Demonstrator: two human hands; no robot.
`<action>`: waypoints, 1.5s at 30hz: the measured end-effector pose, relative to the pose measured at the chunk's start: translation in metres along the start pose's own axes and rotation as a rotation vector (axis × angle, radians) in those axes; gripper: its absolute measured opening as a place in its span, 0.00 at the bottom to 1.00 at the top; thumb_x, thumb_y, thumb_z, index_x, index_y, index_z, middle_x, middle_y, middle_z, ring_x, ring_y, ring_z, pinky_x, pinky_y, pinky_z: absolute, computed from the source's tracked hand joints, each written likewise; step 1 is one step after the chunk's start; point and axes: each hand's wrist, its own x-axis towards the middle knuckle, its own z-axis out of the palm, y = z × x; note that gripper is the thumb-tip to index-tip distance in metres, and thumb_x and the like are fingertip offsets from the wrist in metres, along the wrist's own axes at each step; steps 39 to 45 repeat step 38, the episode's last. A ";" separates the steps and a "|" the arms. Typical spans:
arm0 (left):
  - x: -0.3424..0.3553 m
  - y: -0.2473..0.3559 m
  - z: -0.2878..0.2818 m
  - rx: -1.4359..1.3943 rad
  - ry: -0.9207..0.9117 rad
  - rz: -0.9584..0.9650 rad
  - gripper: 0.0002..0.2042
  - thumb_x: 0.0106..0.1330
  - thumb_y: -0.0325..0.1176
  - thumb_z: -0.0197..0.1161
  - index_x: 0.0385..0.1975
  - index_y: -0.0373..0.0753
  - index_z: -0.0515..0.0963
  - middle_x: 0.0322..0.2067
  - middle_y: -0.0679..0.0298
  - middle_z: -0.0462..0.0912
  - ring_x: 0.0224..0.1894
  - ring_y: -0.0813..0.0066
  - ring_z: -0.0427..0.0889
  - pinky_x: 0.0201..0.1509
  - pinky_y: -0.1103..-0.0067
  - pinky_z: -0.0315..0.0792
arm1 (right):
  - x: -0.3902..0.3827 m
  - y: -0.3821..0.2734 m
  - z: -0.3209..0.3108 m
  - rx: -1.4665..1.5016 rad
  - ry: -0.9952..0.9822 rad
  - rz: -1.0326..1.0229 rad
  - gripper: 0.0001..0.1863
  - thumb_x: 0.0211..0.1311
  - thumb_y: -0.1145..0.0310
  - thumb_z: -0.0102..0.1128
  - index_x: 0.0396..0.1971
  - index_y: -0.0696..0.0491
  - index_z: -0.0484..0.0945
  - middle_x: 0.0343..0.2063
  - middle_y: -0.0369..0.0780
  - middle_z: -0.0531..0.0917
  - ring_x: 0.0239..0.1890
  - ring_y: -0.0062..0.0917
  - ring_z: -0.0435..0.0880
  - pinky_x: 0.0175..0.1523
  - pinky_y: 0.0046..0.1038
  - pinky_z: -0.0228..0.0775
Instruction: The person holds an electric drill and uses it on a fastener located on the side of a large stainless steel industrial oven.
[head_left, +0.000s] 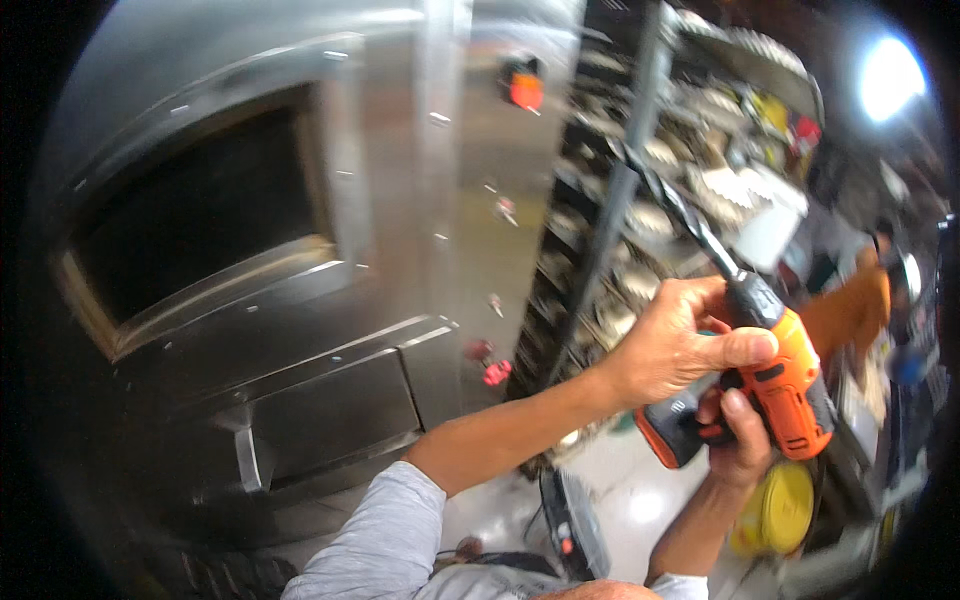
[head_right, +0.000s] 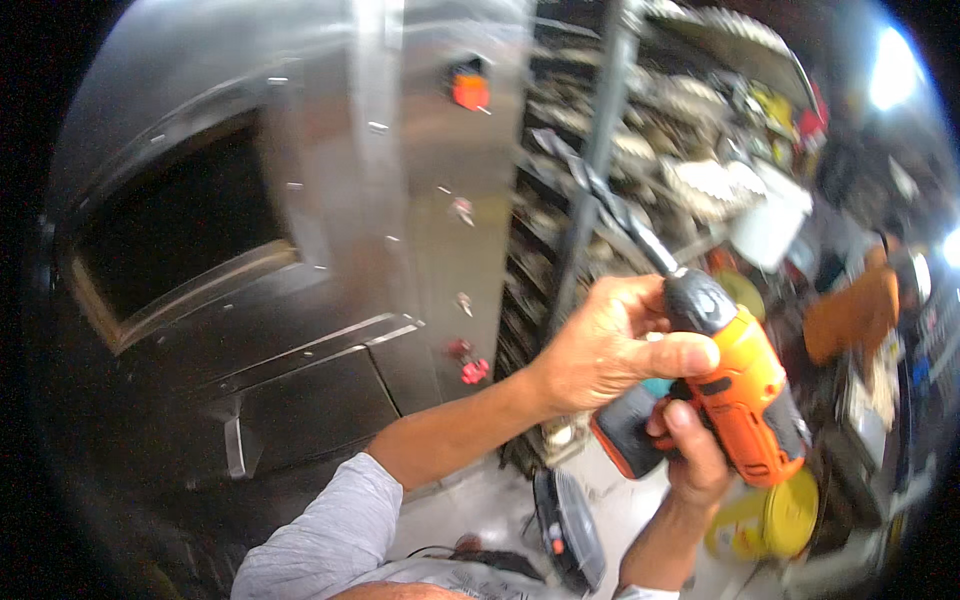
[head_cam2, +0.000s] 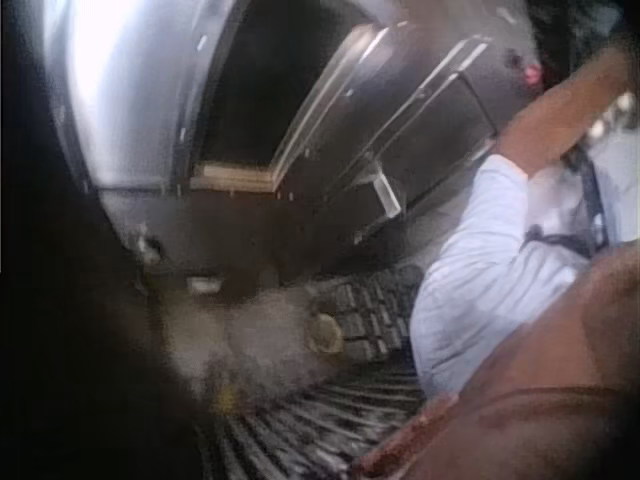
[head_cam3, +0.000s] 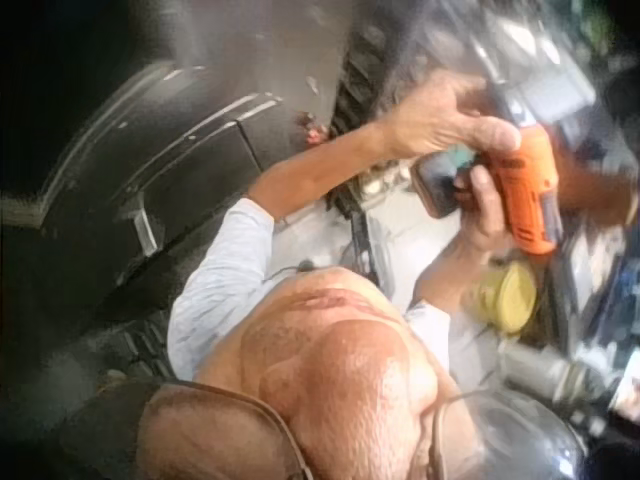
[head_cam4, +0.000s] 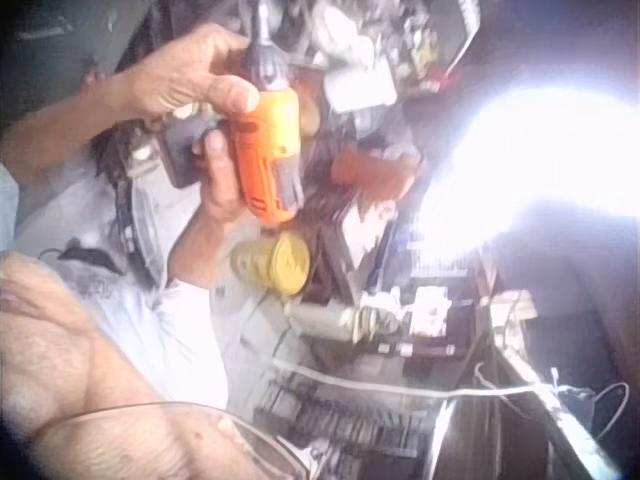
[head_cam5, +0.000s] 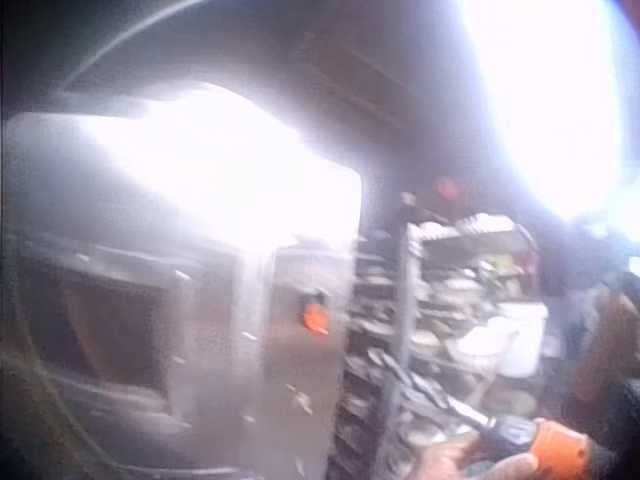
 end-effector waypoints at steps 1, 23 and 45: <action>-0.008 -0.019 -0.001 0.035 -0.008 -0.043 0.21 0.60 0.42 0.74 0.46 0.34 0.79 0.37 0.63 0.84 0.33 0.84 0.80 0.36 0.83 0.77 | -0.013 0.015 -0.013 0.043 0.030 0.063 0.23 0.52 0.67 0.68 0.48 0.61 0.75 0.26 0.40 0.82 0.23 0.23 0.80 0.28 0.22 0.72; -0.288 -0.275 0.366 -0.307 -0.986 -1.201 0.24 0.76 0.43 0.53 0.66 0.37 0.65 0.54 0.59 0.78 0.56 0.71 0.76 0.61 0.73 0.69 | -0.428 -0.097 -0.392 -0.694 -0.356 1.218 0.33 0.44 0.67 0.70 0.58 0.45 0.78 0.42 0.44 0.87 0.44 0.38 0.86 0.51 0.36 0.75; -0.374 -0.631 0.326 0.800 -0.669 -1.173 0.20 0.65 0.45 0.66 0.42 0.30 0.81 0.35 0.56 0.86 0.36 0.69 0.84 0.44 0.75 0.77 | -0.601 -0.227 -0.689 -0.866 0.551 1.255 0.37 0.40 0.73 0.70 0.59 0.48 0.77 0.42 0.44 0.87 0.43 0.34 0.84 0.53 0.32 0.74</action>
